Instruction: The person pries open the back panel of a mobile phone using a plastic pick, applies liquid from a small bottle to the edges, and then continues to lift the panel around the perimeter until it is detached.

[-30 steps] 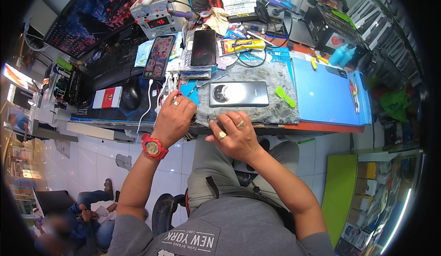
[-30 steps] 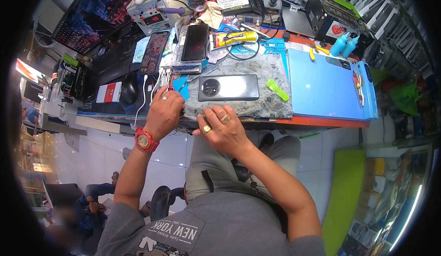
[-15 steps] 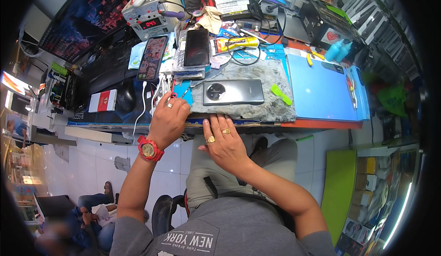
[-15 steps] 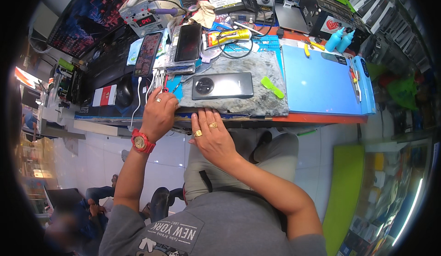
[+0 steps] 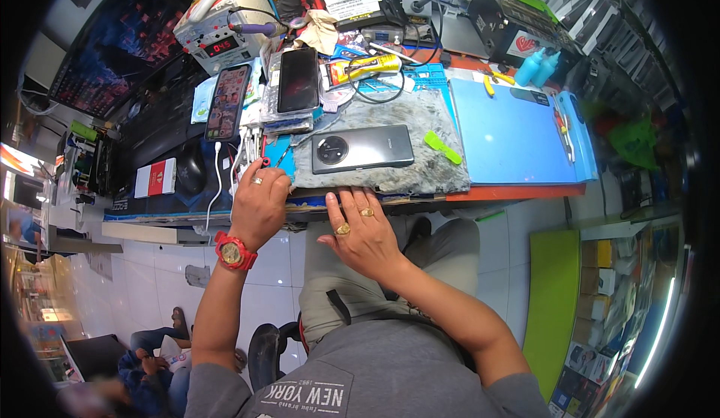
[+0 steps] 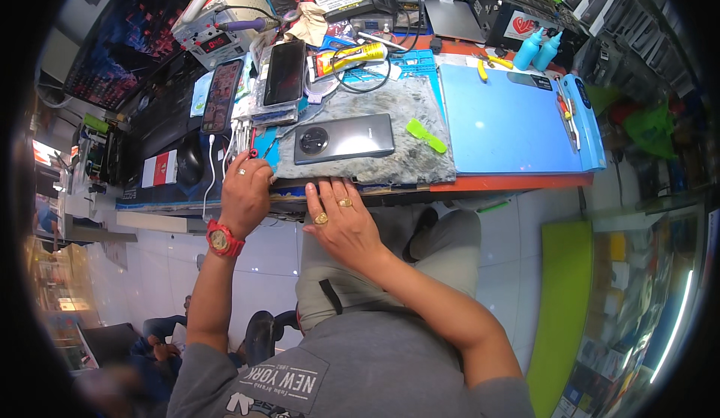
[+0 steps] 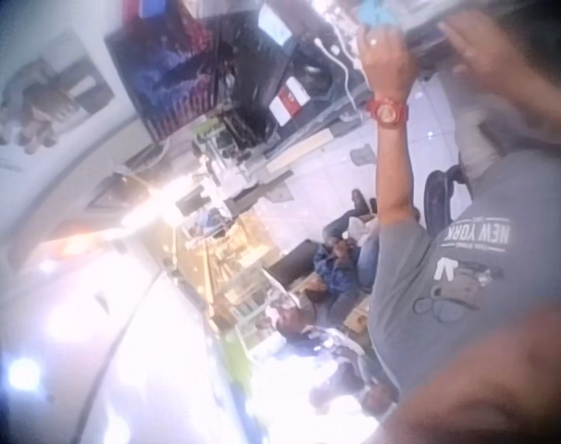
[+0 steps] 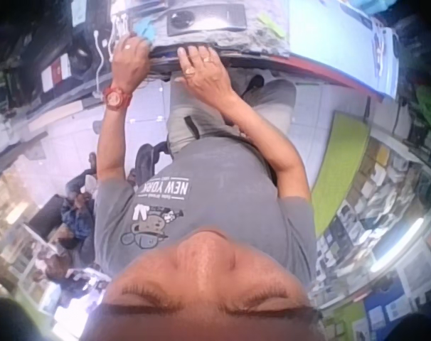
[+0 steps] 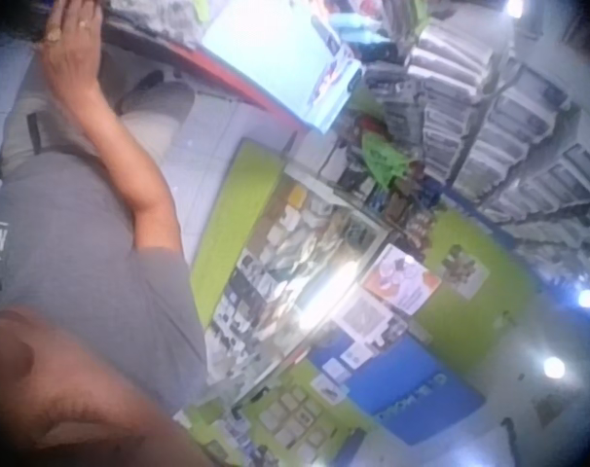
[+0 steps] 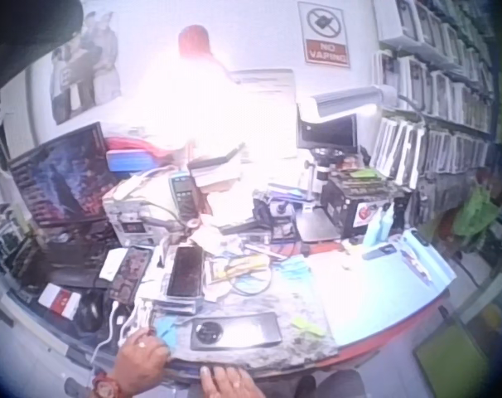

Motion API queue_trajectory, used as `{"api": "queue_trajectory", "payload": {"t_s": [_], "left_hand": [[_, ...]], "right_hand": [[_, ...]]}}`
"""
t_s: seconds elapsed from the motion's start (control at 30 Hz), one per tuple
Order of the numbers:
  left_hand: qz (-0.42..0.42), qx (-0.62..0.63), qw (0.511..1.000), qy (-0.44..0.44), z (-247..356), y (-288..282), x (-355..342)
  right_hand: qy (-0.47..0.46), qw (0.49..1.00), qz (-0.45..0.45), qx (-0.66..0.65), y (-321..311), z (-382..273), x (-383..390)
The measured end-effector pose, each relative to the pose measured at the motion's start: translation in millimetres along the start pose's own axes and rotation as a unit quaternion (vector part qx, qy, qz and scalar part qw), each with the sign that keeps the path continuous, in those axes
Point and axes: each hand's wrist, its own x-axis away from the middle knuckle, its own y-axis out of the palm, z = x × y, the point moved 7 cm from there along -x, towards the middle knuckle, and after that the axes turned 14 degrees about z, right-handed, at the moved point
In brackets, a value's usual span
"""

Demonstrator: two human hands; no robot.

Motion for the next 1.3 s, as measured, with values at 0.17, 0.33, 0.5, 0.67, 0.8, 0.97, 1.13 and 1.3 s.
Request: {"api": "queue_trajectory", "payload": {"t_s": [0.17,0.33,0.5,0.67,0.8,0.97,1.13,1.3], "left_hand": [[-0.009,-0.010,1.000,-0.001,2,2,0],[0.035,0.064,0.997,0.026,33,-9,-11],[-0.026,0.033,0.998,0.042,54,9,-35],[-0.050,0.000,0.994,0.097,46,17,-28],[-0.016,0.004,0.995,0.101,47,12,-30],[-0.020,0.001,0.995,0.093,48,15,-20],[-0.085,0.017,0.996,0.009,63,0,-39],[-0.080,0.088,0.993,-0.002,101,16,-43]], "right_hand": [[-0.012,1.000,0.027,0.001,-12,10,15],[-0.011,1.000,0.001,0.023,-22,16,22],[-0.028,0.999,0.000,0.016,-24,20,22],[-0.029,0.999,0.001,0.043,-34,30,27],[0.005,0.999,0.007,0.041,-38,47,24],[0.056,0.998,0.011,0.042,-42,49,21],[0.094,0.991,0.028,0.091,-71,44,31],[0.046,0.996,0.063,0.049,-96,52,43]]}}
